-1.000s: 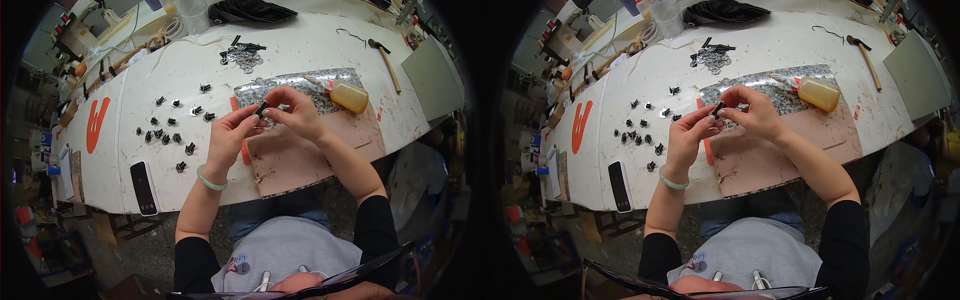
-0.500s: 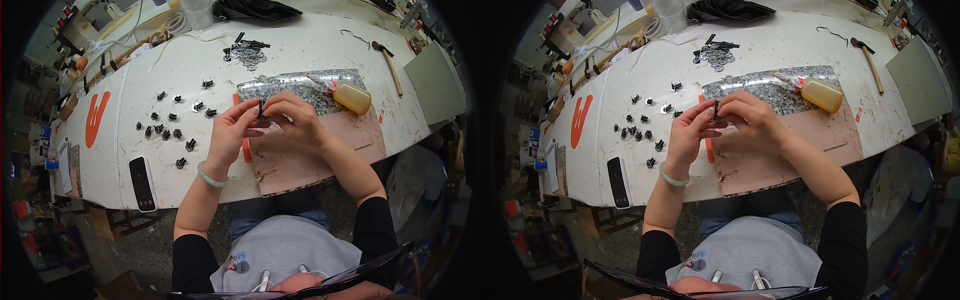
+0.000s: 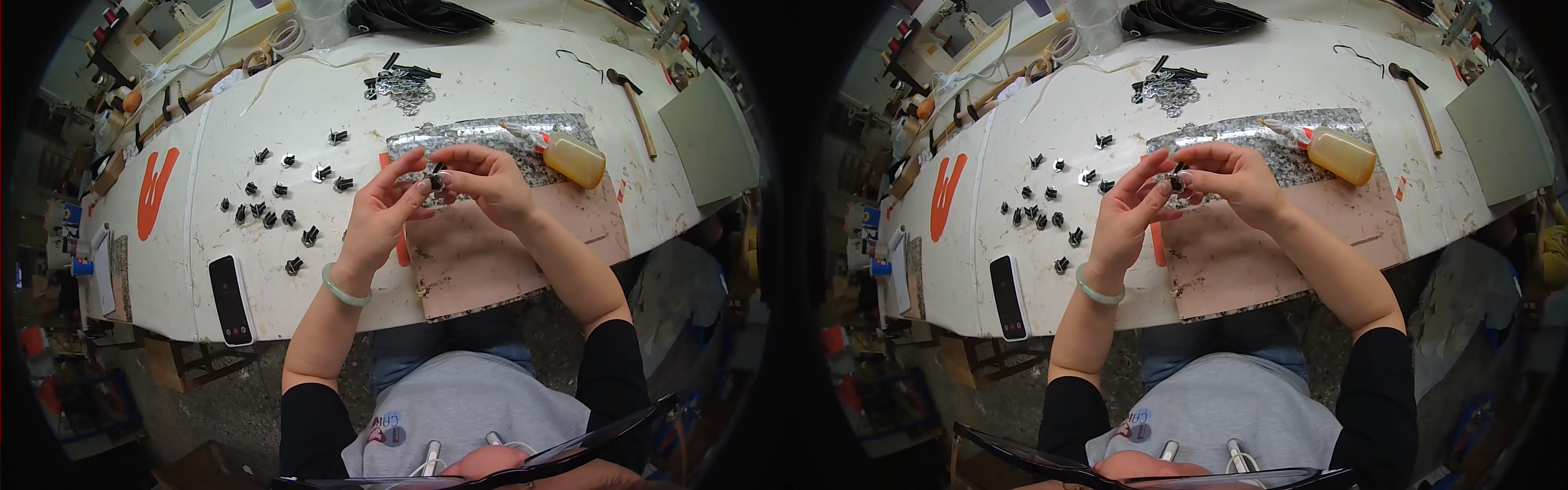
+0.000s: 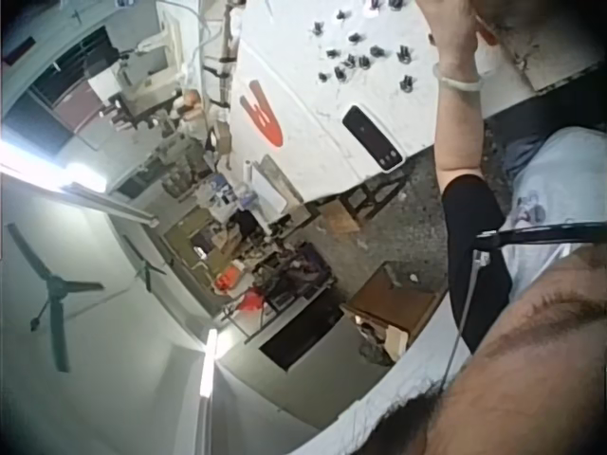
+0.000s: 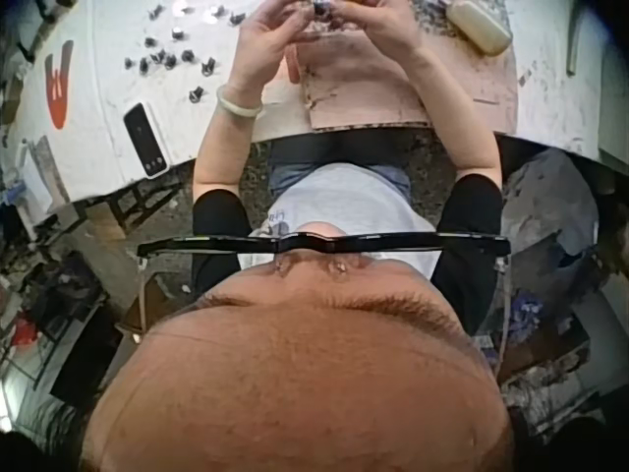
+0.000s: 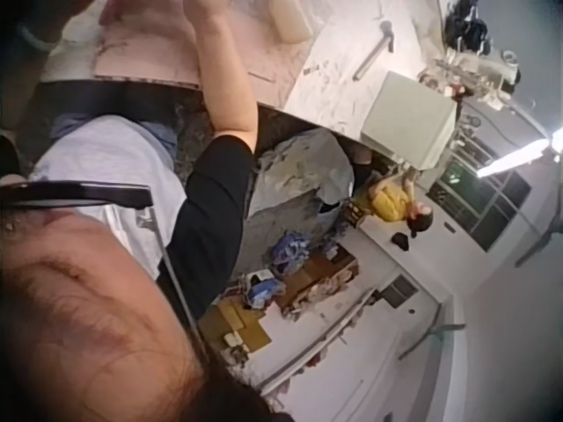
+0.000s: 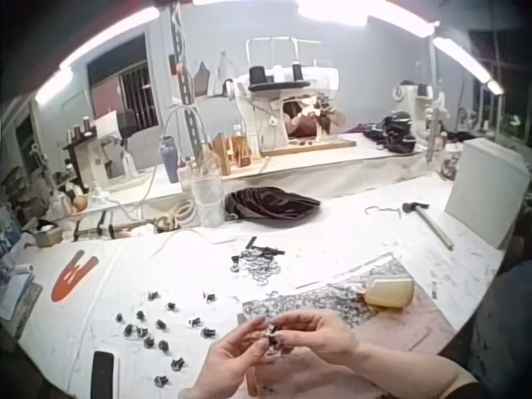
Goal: The person applies glue from a dispenser bottle onto small straps and attaches them to metal loops by hand.
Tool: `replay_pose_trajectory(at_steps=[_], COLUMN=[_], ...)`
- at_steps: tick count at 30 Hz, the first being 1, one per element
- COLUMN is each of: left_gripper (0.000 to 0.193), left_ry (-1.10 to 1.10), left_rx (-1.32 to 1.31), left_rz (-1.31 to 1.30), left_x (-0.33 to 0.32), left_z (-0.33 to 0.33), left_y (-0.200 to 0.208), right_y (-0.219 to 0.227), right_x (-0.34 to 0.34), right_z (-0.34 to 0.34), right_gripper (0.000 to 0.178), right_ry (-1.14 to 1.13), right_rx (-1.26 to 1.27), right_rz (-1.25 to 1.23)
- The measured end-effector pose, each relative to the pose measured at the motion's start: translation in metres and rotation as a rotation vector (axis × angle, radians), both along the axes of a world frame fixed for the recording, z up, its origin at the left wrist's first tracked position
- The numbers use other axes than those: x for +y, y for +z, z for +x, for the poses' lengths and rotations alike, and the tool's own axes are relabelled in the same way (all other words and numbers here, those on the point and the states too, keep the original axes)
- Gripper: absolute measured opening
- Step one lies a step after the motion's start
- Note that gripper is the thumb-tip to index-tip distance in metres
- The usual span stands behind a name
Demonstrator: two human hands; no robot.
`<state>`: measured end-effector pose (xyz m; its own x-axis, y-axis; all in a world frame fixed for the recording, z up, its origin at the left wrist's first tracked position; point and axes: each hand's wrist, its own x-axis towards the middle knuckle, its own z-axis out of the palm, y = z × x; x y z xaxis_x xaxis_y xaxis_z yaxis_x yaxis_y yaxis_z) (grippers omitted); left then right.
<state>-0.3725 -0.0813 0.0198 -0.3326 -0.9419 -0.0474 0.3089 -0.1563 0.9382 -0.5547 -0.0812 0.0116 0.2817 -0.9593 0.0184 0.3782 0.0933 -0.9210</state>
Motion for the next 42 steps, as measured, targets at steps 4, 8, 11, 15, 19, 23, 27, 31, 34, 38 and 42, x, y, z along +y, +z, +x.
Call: replay_pose_trajectory(at_steps=[4, 8, 11, 15, 19, 23, 27, 31, 34, 38, 42], left_gripper=[0.025, 0.024, 0.024, 0.024, 0.025, 0.025, 0.024, 0.024, 0.025, 0.025, 0.024], left_ry=[-0.063, -0.052, -0.051, -0.072, -0.066, -0.033, -0.038, -0.027, -0.031, -0.004, -0.008], left_rx=[-0.088, -0.044, -0.003, 0.015, -0.016, -0.104, -0.07, -0.051, -0.049, -0.075, -0.015], left_rz=[-0.03, 0.085, 0.132, 0.151, 0.114, 0.063, 0.068, 0.105, 0.13, 0.094, 0.128], left_x=[0.0, -0.004, -0.004, -0.005, -0.004, -0.003, -0.003, -0.002, -0.003, -0.001, -0.001], left_z=[0.005, 0.009, 0.008, 0.009, 0.009, 0.007, 0.008, 0.006, 0.006, 0.004, 0.002], left_y=[-0.003, -0.005, -0.006, -0.008, -0.006, -0.004, -0.005, -0.003, -0.003, -0.006, -0.009], right_y=[-0.001, 0.004, 0.001, -0.003, 0.001, 0.0, -0.003, -0.008, -0.007, 0.002, 0.003], right_x=[-0.001, -0.003, -0.001, -0.002, -0.002, -0.003, 0.0, 0.002, 0.002, 0.008, 0.009], right_z=[-0.003, -0.004, 0.0, -0.002, -0.002, -0.004, 0.004, 0.005, 0.006, 0.012, 0.011], right_gripper=[0.021, 0.022, 0.024, 0.026, 0.029, 0.029, 0.024, 0.022, 0.023, 0.016, 0.014], right_ry=[0.008, 0.032, 0.003, -0.036, 0.013, 0.051, -0.079, -0.32, -0.393, -0.462, -0.422], right_rx=[0.018, -0.073, -0.011, 0.121, 0.174, 0.142, 0.285, 0.591, 0.719, 0.713, 0.73], right_rz=[0.075, 0.23, 0.12, -0.017, 0.051, 0.041, -0.138, -0.596, -0.824, -0.725, -0.741])
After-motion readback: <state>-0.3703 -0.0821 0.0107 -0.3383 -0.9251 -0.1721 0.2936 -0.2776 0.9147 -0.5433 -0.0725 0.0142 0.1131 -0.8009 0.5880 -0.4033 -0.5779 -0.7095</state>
